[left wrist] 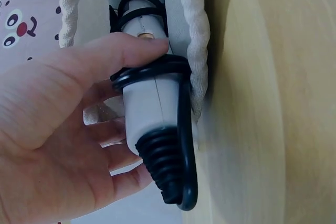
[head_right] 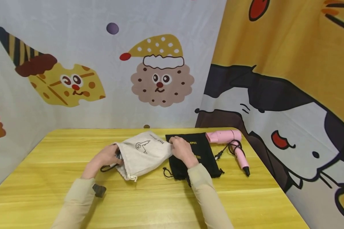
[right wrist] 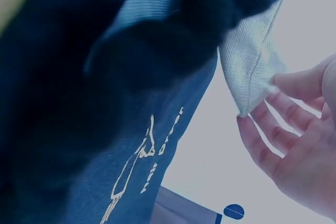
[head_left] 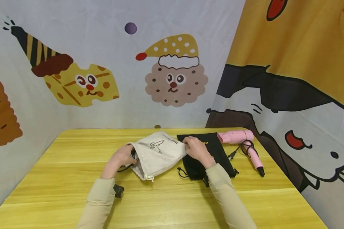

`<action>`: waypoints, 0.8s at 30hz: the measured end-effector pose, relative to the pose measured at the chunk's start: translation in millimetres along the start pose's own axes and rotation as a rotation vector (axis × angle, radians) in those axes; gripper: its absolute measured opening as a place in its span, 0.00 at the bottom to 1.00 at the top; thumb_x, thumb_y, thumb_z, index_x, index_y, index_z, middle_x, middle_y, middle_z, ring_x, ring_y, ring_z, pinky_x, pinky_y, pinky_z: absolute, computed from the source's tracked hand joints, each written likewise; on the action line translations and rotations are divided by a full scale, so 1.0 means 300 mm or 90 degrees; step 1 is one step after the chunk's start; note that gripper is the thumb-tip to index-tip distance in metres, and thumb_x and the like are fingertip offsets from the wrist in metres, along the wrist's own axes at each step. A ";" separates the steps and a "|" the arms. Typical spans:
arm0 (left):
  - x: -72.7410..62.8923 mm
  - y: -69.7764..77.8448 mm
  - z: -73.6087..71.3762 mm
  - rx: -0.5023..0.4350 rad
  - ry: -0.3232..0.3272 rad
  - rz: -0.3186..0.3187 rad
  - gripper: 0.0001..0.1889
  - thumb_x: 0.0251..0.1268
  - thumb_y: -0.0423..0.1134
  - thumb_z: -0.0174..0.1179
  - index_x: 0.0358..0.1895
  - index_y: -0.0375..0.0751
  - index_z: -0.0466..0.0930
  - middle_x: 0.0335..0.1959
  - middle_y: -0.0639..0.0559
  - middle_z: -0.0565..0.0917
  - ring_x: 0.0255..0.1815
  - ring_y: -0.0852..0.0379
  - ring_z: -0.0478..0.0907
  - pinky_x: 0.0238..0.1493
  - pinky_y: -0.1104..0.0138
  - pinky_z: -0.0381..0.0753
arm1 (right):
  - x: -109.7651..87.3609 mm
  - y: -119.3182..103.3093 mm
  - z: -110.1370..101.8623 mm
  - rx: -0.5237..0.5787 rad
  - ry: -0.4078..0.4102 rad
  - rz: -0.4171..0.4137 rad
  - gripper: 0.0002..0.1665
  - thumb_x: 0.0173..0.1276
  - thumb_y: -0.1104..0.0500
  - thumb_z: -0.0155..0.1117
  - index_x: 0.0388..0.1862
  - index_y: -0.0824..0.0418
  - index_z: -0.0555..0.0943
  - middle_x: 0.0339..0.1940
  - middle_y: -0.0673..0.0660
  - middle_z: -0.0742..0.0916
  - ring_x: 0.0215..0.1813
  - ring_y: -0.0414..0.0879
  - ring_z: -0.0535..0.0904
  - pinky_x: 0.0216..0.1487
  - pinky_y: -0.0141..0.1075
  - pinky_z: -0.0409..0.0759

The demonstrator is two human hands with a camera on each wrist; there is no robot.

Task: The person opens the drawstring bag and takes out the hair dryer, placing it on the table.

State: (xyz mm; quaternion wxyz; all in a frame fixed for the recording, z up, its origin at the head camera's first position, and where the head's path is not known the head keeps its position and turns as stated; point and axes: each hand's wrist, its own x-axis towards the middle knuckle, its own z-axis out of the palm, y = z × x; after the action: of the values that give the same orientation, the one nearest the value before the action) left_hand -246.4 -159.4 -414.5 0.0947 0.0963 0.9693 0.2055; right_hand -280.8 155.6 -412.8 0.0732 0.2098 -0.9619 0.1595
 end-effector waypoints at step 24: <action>0.010 0.000 -0.004 -0.016 0.011 0.054 0.26 0.53 0.24 0.57 0.60 0.26 0.70 0.61 0.27 0.72 0.57 0.36 0.74 0.39 0.59 0.70 | 0.191 -0.055 0.088 0.029 -0.116 -0.037 0.22 0.73 0.61 0.51 0.65 0.59 0.73 0.65 0.58 0.77 0.66 0.54 0.73 0.64 0.47 0.74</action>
State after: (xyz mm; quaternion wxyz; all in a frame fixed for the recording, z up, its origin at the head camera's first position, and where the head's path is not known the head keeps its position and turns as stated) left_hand -249.4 -159.0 -413.8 0.0791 0.1344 0.9625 0.2221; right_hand -327.3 110.6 -421.0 -0.0149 0.2529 -0.9541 0.1597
